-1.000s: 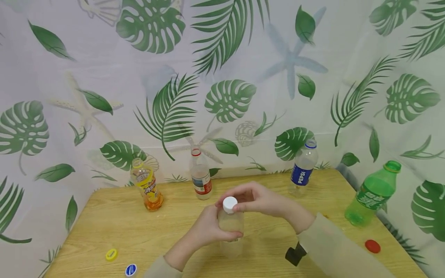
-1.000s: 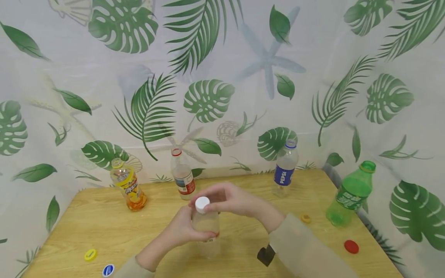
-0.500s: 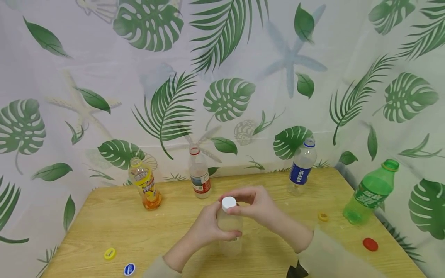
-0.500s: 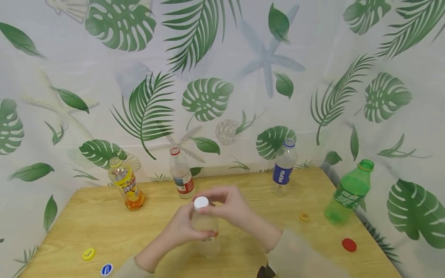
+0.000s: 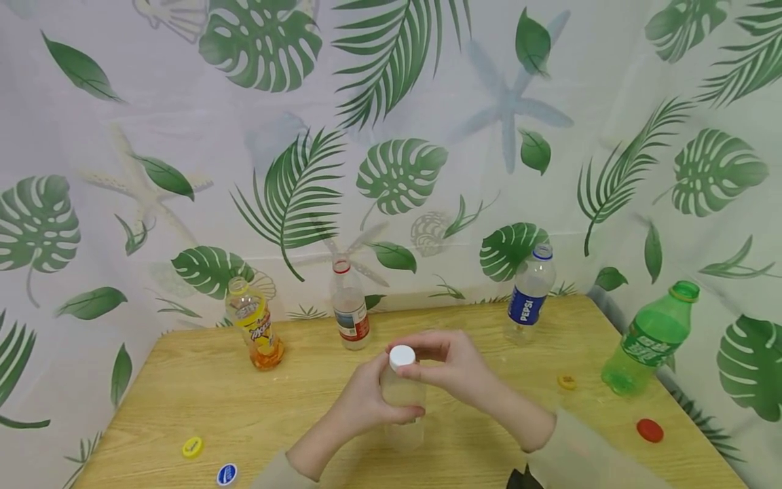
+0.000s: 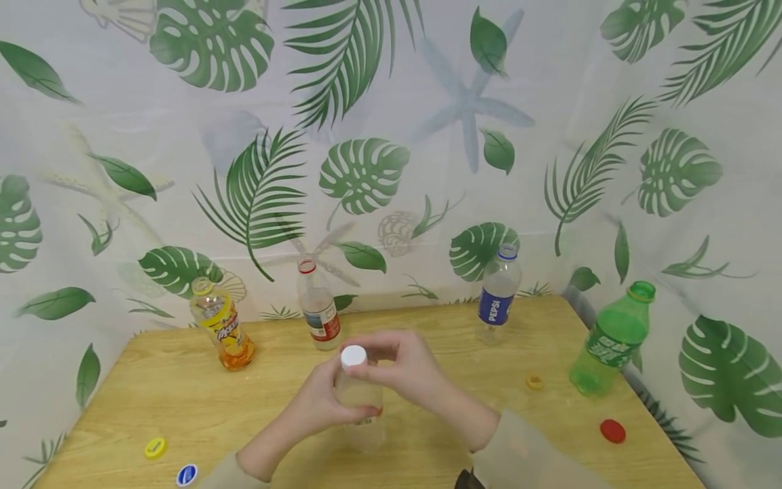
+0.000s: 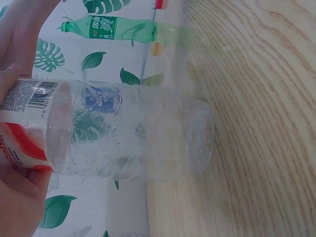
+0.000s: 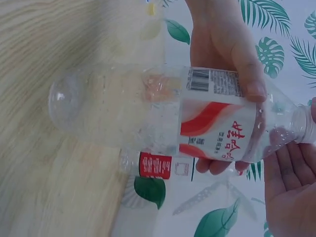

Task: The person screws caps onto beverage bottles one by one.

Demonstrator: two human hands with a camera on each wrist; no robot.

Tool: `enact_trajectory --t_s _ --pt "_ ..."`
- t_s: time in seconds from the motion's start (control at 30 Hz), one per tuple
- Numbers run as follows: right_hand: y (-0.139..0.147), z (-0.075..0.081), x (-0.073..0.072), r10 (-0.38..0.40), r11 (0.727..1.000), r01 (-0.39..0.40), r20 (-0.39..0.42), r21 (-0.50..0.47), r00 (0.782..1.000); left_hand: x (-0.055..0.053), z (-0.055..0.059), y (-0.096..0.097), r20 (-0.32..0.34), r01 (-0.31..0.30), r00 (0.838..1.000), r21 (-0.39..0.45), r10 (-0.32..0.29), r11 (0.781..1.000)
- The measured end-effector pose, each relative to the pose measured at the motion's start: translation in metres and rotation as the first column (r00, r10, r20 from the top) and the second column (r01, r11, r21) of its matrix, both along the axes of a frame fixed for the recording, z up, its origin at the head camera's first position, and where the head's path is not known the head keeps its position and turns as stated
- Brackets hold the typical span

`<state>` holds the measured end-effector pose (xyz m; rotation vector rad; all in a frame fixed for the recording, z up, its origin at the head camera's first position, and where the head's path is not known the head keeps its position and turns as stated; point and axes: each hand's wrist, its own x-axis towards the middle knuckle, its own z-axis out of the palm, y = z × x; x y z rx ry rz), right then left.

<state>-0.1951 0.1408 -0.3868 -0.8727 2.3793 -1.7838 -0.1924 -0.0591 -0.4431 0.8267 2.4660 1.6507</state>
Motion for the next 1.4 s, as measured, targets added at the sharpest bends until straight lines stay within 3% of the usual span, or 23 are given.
enact_trajectory --t_s 0.13,0.27,0.53,0.67,0.87,1.13,1.4 --pt "0.004 0.001 0.002 -0.024 0.993 0.038 -0.122 0.112 0.992 0.000 0.002 0.001 -0.001 0.018 1.000 0.008 -0.018 1.000" --pt "0.005 0.000 0.005 -0.011 0.982 0.059 -0.259 0.180 0.966 0.001 0.003 -0.002 0.003 0.059 0.998 -0.003 -0.059 0.998" --pt "0.006 -0.002 0.009 -0.018 0.964 0.109 -0.345 0.244 0.938 -0.001 0.006 -0.014 -0.003 0.182 0.983 -0.061 -0.182 0.981" --pt "0.006 -0.006 0.011 -0.041 0.952 0.146 -0.361 0.269 0.932 -0.003 0.009 -0.017 0.015 0.208 0.978 -0.060 -0.207 0.976" --pt "0.011 -0.012 0.014 -0.041 0.936 0.148 -0.318 0.318 0.947 -0.004 0.010 -0.018 0.032 0.190 0.982 -0.074 -0.188 0.979" --pt "0.015 -0.009 0.016 0.009 0.915 0.108 -0.286 0.389 0.958 0.002 0.010 -0.019 0.048 0.069 0.997 -0.065 -0.066 0.996" --pt "0.015 -0.010 0.016 0.024 0.900 0.103 -0.284 0.424 0.959 0.010 0.016 -0.023 -0.002 0.037 0.999 -0.130 -0.037 0.991"
